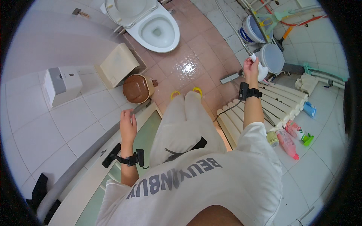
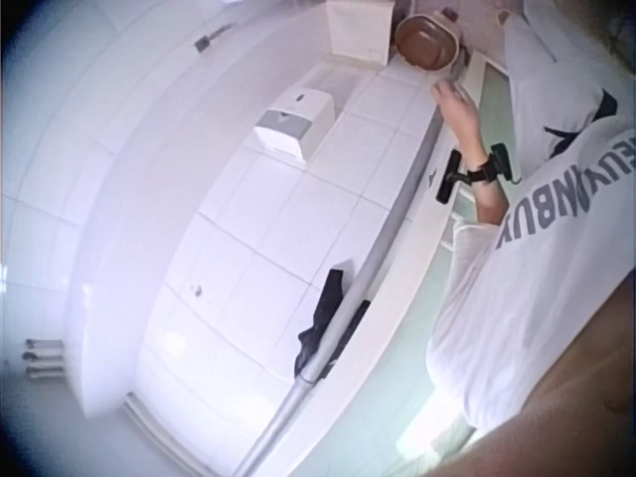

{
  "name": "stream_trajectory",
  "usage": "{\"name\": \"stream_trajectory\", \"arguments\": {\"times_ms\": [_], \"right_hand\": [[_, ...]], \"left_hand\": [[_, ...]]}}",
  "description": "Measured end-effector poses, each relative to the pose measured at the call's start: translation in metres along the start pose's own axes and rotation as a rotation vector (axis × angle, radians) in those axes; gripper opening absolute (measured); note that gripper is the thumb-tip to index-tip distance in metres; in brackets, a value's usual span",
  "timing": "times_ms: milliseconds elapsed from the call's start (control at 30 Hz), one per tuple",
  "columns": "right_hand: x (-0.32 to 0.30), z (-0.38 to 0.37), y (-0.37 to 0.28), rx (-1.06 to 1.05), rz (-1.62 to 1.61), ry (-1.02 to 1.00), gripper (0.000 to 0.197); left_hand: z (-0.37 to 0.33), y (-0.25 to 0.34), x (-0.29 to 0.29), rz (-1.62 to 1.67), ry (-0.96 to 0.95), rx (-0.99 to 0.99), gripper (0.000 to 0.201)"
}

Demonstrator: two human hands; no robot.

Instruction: Rinsing the bathroom floor with water and using a squeegee to push it into the drain.

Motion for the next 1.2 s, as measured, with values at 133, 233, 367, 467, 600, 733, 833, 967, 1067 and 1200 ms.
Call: {"name": "stream_trajectory", "arguments": {"times_ms": [133,233,367,467,600,733,833,967,1067,1200], "right_hand": [[0.01,0.006,-0.01,-0.019,-0.001,-0.058,0.027],[0.019,0.014,-0.016,-0.017,-0.006,-0.098,0.026],[0.032,0.026,-0.026,-0.045,-0.009,-0.186,0.025],[0.034,0.032,-0.032,-0.031,-0.008,-0.139,0.024],[0.022,0.032,-0.046,-0.025,0.004,-0.131,0.023],[0.002,0.03,-0.077,-0.097,0.128,-0.12,0.023],[0.025,0.056,-0.108,-0.184,0.332,-0.142,0.026],[0.052,0.065,-0.15,-0.266,0.761,-0.1,0.028],[0.097,0.074,-0.163,-0.363,1.034,-0.138,0.031],[0.157,0.061,-0.153,-0.327,1.501,-0.364,0.034]], "left_hand": [[0.003,-0.003,0.0,-0.018,0.026,0.041,0.02],[0.006,0.0,-0.004,-0.038,0.036,0.067,0.021],[0.008,0.007,-0.006,-0.04,0.046,0.11,0.022],[0.009,0.011,-0.005,-0.023,0.051,0.12,0.022],[0.011,0.013,-0.005,-0.075,0.085,0.163,0.021],[0.013,0.014,-0.01,0.014,0.087,0.119,0.022],[0.015,0.008,-0.013,0.034,0.117,0.118,0.022],[0.016,0.006,-0.015,-0.015,0.141,0.139,0.021],[0.018,0.006,-0.017,0.069,0.158,0.127,0.02],[0.019,0.001,-0.018,0.062,0.214,0.182,0.019]]}}
Point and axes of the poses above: each hand's wrist, its own z-axis away from the middle knuckle, its own x-axis out of the palm, y = z × x, the point moved 8 cm from there along -z, towards the middle knuckle, and after that the axes turned 7 degrees about z, right-handed, at the moved point
